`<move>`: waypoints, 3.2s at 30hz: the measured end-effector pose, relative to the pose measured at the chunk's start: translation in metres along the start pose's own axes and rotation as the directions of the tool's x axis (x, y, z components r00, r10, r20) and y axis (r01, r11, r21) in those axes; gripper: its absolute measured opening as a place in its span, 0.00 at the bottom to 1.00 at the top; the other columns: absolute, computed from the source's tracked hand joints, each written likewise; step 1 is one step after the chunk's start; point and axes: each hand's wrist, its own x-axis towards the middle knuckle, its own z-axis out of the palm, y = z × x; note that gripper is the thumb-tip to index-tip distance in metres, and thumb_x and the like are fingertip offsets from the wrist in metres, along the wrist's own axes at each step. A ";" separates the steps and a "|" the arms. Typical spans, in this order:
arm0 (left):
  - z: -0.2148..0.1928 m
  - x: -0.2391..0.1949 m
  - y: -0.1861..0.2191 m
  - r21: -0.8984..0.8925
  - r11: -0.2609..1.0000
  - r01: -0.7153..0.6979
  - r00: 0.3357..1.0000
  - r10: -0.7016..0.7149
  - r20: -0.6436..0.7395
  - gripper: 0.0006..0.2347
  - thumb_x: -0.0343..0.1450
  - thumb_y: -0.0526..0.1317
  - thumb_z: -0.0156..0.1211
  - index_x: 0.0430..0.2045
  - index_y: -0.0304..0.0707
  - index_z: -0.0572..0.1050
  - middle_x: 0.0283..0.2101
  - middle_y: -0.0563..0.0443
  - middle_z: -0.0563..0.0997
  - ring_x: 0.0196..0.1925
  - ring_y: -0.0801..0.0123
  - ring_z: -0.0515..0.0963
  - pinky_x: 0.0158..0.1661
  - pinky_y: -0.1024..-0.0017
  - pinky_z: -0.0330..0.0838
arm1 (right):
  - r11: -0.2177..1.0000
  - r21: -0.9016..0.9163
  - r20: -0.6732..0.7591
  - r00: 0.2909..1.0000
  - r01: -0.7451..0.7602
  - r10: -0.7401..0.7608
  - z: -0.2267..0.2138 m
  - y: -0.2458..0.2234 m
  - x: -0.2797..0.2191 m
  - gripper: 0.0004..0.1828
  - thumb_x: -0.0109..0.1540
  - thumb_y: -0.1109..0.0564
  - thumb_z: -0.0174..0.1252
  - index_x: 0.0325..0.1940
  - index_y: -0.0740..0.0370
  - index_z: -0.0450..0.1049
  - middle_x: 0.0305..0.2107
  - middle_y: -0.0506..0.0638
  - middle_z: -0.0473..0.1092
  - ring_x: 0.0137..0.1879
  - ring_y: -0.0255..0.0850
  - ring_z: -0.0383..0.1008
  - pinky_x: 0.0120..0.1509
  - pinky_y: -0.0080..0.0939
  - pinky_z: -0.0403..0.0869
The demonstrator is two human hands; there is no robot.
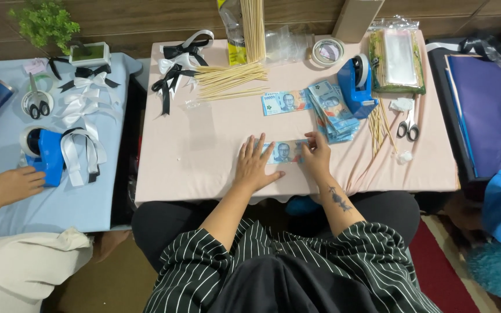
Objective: The person places a banknote into a small clear plastic sleeve, folds the top edge, and smooths it flat on the table. They repeat this process for several banknotes, stacking the finished wrapped notes on the table.
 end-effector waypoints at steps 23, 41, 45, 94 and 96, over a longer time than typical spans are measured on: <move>-0.006 -0.002 -0.001 -0.024 1.000 -0.004 1.000 0.005 0.024 0.44 0.65 0.74 0.42 0.74 0.50 0.48 0.79 0.46 0.39 0.79 0.46 0.37 0.73 0.51 0.27 | 0.803 -0.559 0.421 0.905 0.206 0.061 -0.017 -0.007 0.035 0.23 0.54 0.48 0.71 0.49 0.58 0.77 0.35 0.54 0.76 0.47 0.51 0.79 0.52 0.50 0.78; -0.003 -0.002 -0.004 -0.052 0.999 -0.016 0.999 0.017 0.030 0.48 0.66 0.71 0.47 0.74 0.41 0.37 0.78 0.39 0.43 0.80 0.51 0.35 0.73 0.52 0.23 | 0.938 -0.333 -0.142 0.978 0.098 -0.153 -0.088 0.004 0.084 0.17 0.59 0.58 0.68 0.53 0.58 0.81 0.41 0.53 0.71 0.38 0.44 0.75 0.45 0.45 0.74; -0.002 -0.001 -0.005 -0.033 0.999 -0.018 1.000 0.018 0.023 0.48 0.66 0.72 0.46 0.74 0.43 0.39 0.78 0.40 0.42 0.80 0.51 0.35 0.73 0.52 0.24 | 0.770 -0.638 -0.124 0.985 0.014 -0.121 -0.083 0.020 0.086 0.17 0.58 0.48 0.65 0.52 0.37 0.80 0.44 0.42 0.68 0.47 0.43 0.73 0.54 0.51 0.58; 0.050 -0.004 -0.083 -0.049 0.987 -0.156 0.890 0.119 -0.440 0.06 0.74 0.38 0.57 0.36 0.57 0.81 0.55 0.63 0.82 0.66 0.67 0.73 0.68 0.37 0.44 | 0.730 -0.621 0.220 0.957 0.286 -0.188 -0.015 -0.025 -0.018 0.18 0.64 0.45 0.58 0.57 0.48 0.70 0.51 0.48 0.63 0.59 0.46 0.60 0.58 0.47 0.58; 0.048 -0.004 -0.080 0.033 0.993 -0.116 0.901 0.120 -0.416 0.12 0.69 0.32 0.54 0.32 0.60 0.81 0.53 0.66 0.82 0.69 0.69 0.70 0.67 0.35 0.39 | 0.759 -0.585 0.216 0.957 0.286 -0.194 -0.016 -0.027 -0.016 0.18 0.64 0.46 0.58 0.57 0.48 0.71 0.51 0.47 0.64 0.59 0.46 0.60 0.58 0.47 0.58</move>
